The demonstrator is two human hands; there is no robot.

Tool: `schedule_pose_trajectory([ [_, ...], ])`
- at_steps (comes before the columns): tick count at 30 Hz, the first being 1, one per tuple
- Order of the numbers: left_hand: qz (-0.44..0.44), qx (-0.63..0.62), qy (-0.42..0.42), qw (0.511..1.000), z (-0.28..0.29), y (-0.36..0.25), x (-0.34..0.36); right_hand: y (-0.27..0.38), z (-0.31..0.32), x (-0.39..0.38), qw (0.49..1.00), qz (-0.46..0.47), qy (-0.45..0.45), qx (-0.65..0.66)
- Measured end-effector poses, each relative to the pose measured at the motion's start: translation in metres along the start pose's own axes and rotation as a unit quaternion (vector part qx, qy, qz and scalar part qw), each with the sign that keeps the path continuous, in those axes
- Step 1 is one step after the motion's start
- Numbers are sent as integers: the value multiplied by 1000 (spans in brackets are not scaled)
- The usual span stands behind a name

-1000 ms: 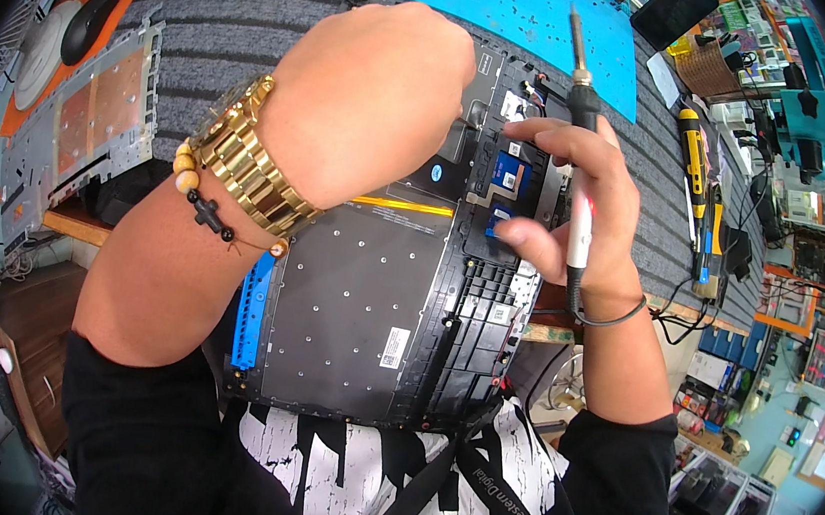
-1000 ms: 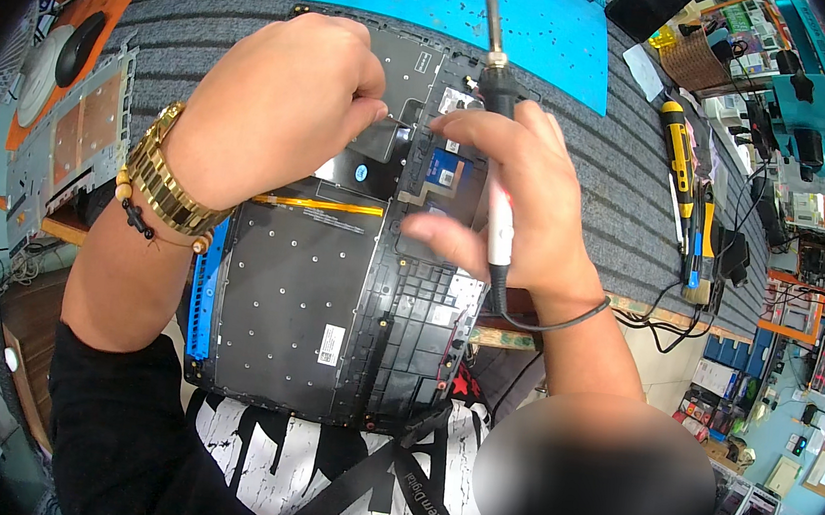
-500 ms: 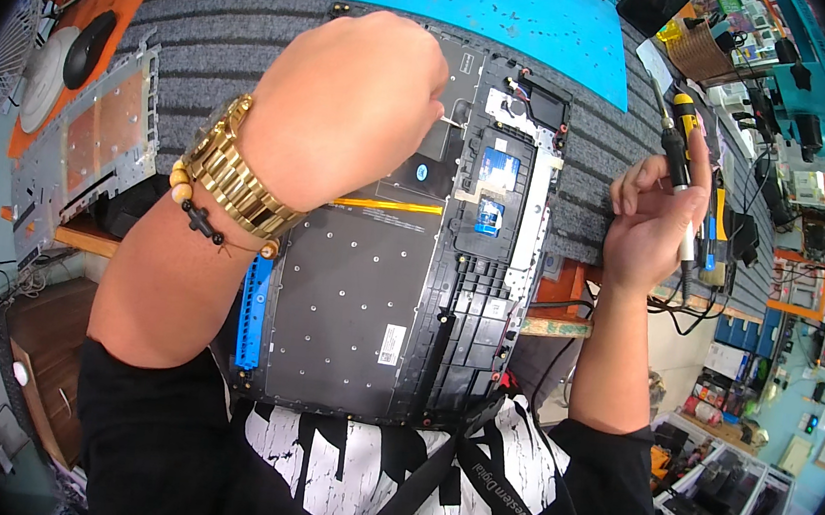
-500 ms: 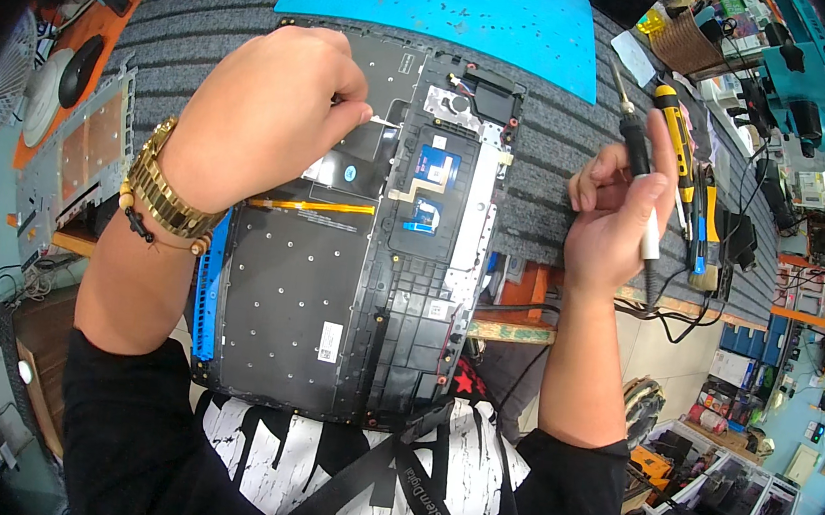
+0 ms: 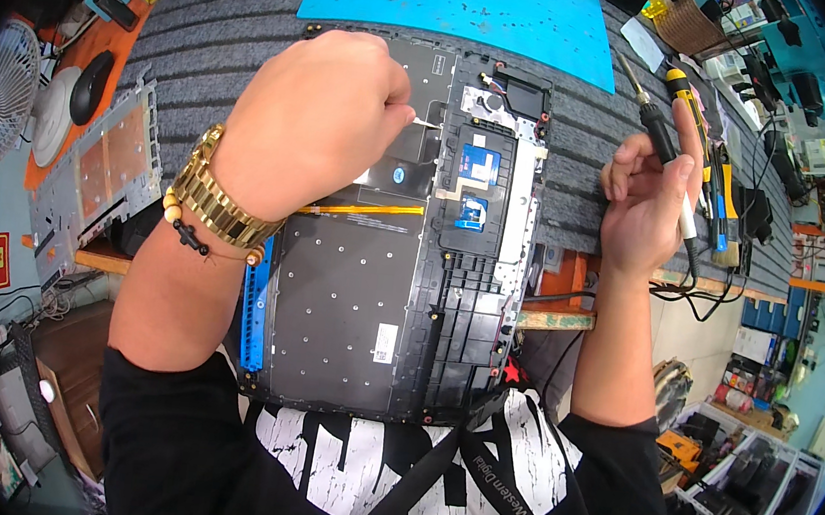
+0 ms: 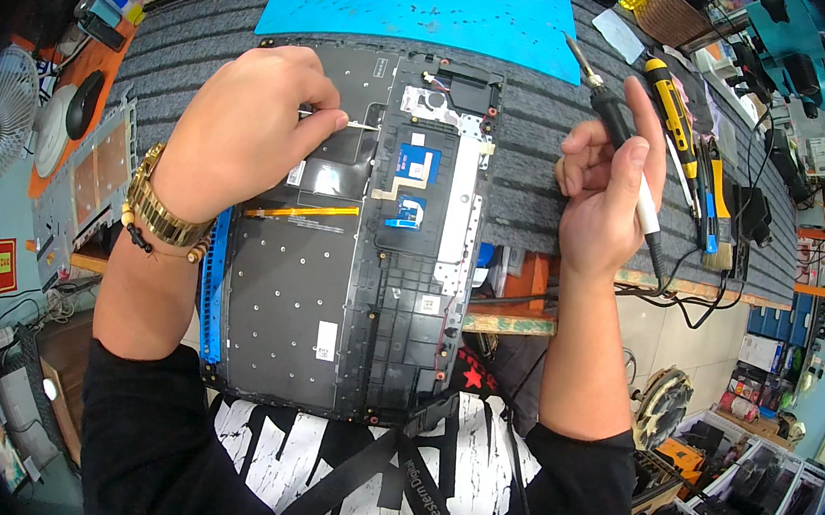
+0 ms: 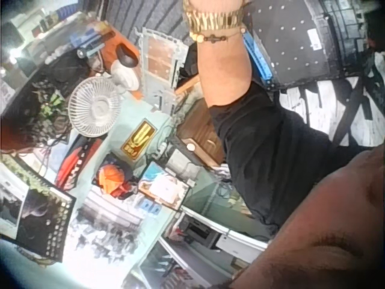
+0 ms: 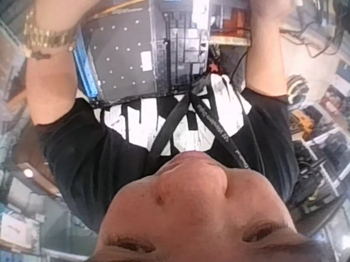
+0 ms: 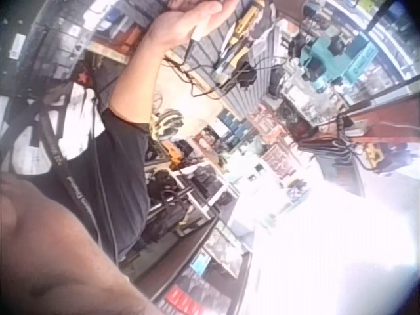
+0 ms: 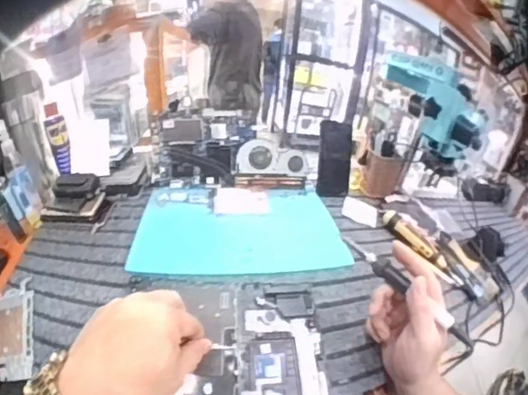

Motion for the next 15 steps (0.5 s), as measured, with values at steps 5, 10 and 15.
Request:
schedule_pose_trajectory([
  [5, -7, -19, -10, 1000, 0, 0, -1, 1, 2, 1, 1000, 7, -1, 3],
  [10, -6, -27, -14, 1000, 0, -1, -1, -7, 11, 4, 997, -32, -42, 62],
  [15, -15, -13, -20, 1000, -1, 0, -1, -4, 15, 35, 998, -40, -11, 48],
])
Point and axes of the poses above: each hand's wrist, its own x-axis towards the middle knuckle, its own z-axis out of the back of the hand, y = z × x, the point moved 4 cm from there along x, towards the middle knuckle, and after that the axes turned 13 degrees about -x, right-handed, at the moved point
